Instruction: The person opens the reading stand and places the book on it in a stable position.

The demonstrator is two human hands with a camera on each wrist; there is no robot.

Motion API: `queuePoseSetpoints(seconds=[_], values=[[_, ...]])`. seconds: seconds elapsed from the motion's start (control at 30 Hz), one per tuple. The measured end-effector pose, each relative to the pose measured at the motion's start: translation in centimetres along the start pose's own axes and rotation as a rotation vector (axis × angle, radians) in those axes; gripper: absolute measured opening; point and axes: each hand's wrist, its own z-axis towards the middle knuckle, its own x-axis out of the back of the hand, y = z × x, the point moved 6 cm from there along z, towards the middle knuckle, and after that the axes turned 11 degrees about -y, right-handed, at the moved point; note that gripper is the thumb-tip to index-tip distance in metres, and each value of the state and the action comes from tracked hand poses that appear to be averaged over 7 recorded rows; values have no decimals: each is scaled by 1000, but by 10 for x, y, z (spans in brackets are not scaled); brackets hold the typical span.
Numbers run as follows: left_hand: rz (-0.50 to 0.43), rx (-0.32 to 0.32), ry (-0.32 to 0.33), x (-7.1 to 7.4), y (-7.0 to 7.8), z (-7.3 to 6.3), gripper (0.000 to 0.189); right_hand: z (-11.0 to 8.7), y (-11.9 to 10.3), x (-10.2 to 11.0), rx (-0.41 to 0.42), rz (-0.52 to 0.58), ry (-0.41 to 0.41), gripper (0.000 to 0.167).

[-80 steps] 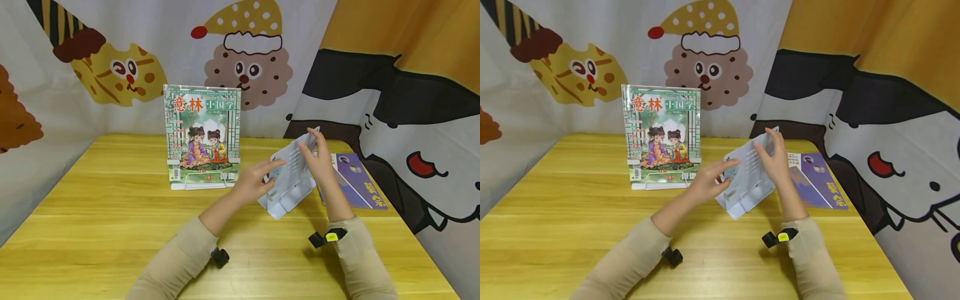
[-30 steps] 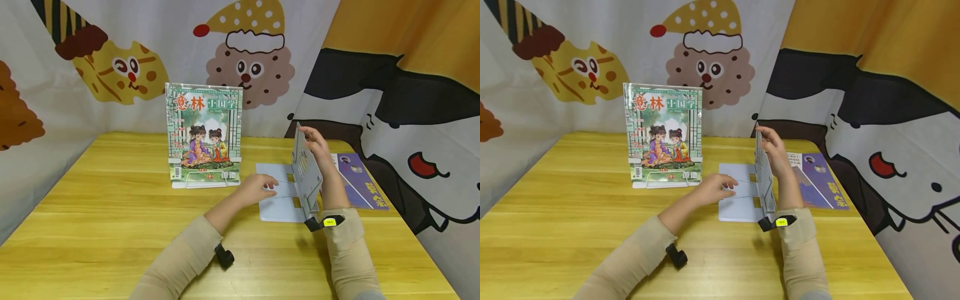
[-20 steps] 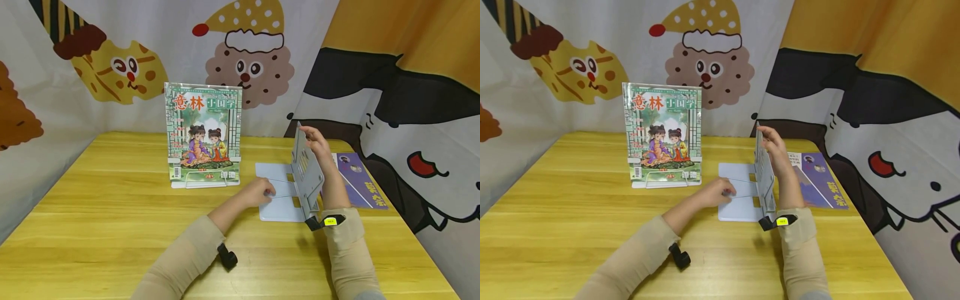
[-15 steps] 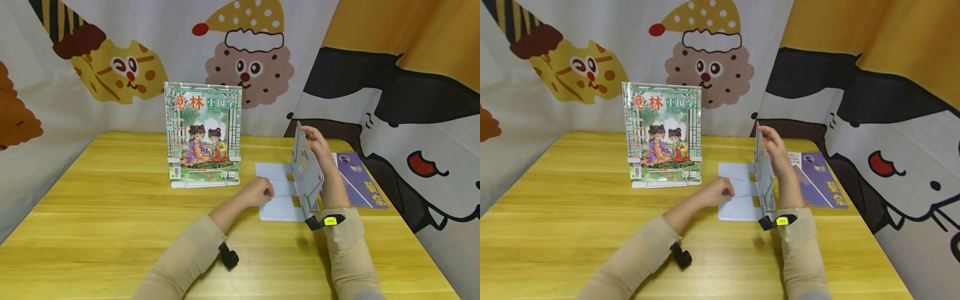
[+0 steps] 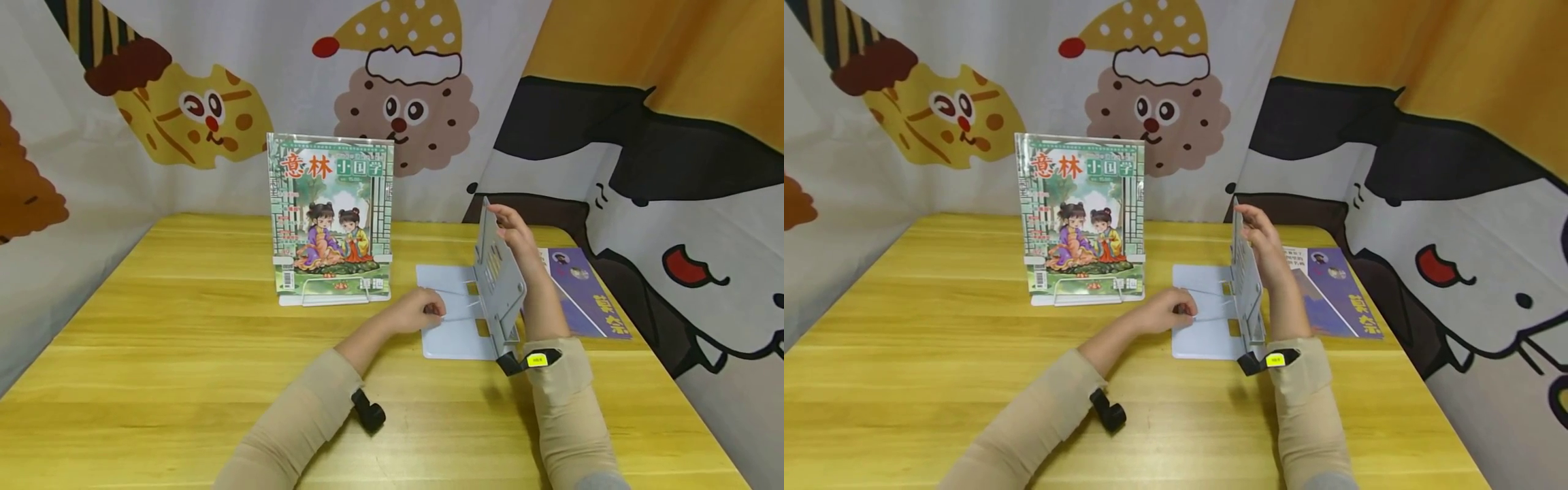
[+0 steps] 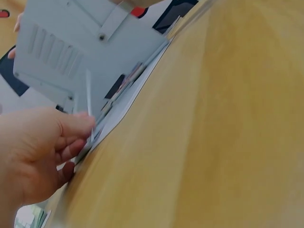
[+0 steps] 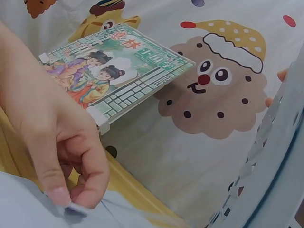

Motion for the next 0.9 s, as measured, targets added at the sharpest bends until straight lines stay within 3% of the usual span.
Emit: queuePoseSetpoints(seconds=[0.2,0.4,0.63,0.8,0.9], values=[[-133,-3,-8,2,-8,-3,6,2,2,-4,18,7,-8,39],[-165,-20,0,2,-10,-3,7,5,6,-9,16,-45,-3,41],[-233,-21,5,4,-12,-4,8,11,10,-25,22,-69,-61,45],[-235,-25,1,3,-13,-4,7,12,16,-34,-32,-165,-82,45],[-226,-28,-4,3,-12,-4,7,11,14,-43,-23,-213,-91,45]])
